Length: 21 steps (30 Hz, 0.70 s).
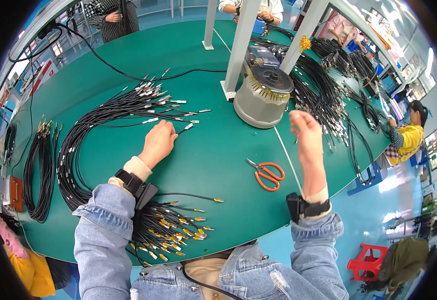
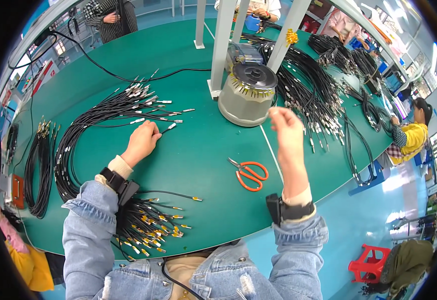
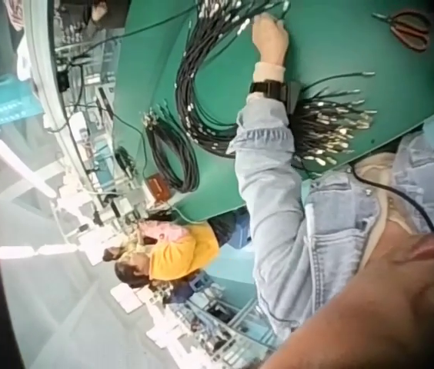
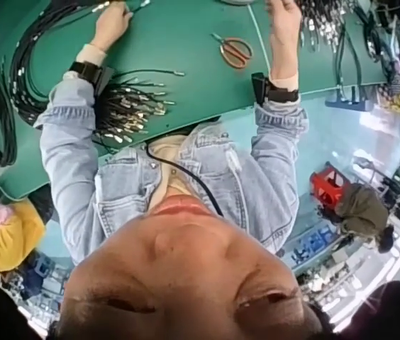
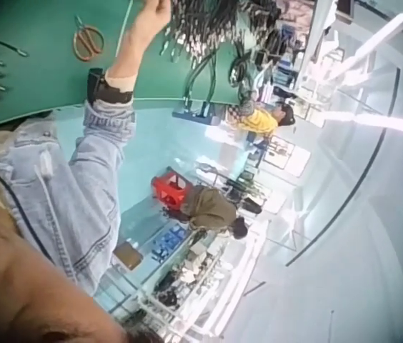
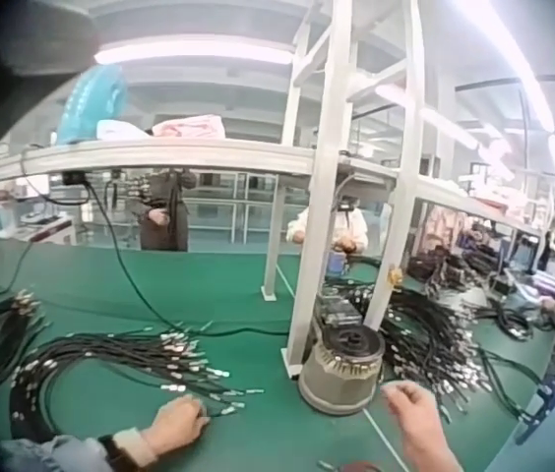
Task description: The person picks up a cable, presses a small yellow piece onto the connector by hand, and sets it back down. This process is repeated for several cables before the person gathers and rearranges them on the green work surface.
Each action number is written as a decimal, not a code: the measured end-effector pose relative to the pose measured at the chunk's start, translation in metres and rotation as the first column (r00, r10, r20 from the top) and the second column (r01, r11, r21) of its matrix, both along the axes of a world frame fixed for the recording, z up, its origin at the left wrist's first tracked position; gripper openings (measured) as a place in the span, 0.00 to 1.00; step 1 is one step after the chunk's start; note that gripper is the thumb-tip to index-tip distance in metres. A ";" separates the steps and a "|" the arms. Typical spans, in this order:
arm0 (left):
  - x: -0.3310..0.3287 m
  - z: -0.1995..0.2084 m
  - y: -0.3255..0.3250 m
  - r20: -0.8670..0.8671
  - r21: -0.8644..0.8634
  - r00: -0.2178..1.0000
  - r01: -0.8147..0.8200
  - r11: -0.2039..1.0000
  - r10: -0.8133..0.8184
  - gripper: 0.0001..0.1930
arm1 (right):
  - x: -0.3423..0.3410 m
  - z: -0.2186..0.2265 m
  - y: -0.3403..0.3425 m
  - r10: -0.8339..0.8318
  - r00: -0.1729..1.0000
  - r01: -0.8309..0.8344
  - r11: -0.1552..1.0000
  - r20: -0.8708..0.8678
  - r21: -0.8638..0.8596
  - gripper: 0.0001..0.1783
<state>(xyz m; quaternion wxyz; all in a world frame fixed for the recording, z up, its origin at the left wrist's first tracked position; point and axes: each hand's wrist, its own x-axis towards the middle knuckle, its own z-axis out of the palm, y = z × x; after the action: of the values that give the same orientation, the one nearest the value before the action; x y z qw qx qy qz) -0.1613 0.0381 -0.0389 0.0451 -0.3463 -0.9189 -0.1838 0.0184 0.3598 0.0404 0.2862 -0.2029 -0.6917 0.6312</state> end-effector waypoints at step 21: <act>0.112 0.072 -0.002 0.270 0.660 0.945 -0.042 0.750 -0.185 0.03 | -0.044 0.012 0.024 -0.038 0.999 0.040 0.984 0.018 -0.173 0.06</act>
<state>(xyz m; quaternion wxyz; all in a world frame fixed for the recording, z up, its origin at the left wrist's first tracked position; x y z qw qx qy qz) -0.0493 0.0363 0.0326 0.0076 -0.3093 -0.7757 -0.5500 -0.0252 0.3835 0.0523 0.2748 -0.2453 -0.6319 0.6819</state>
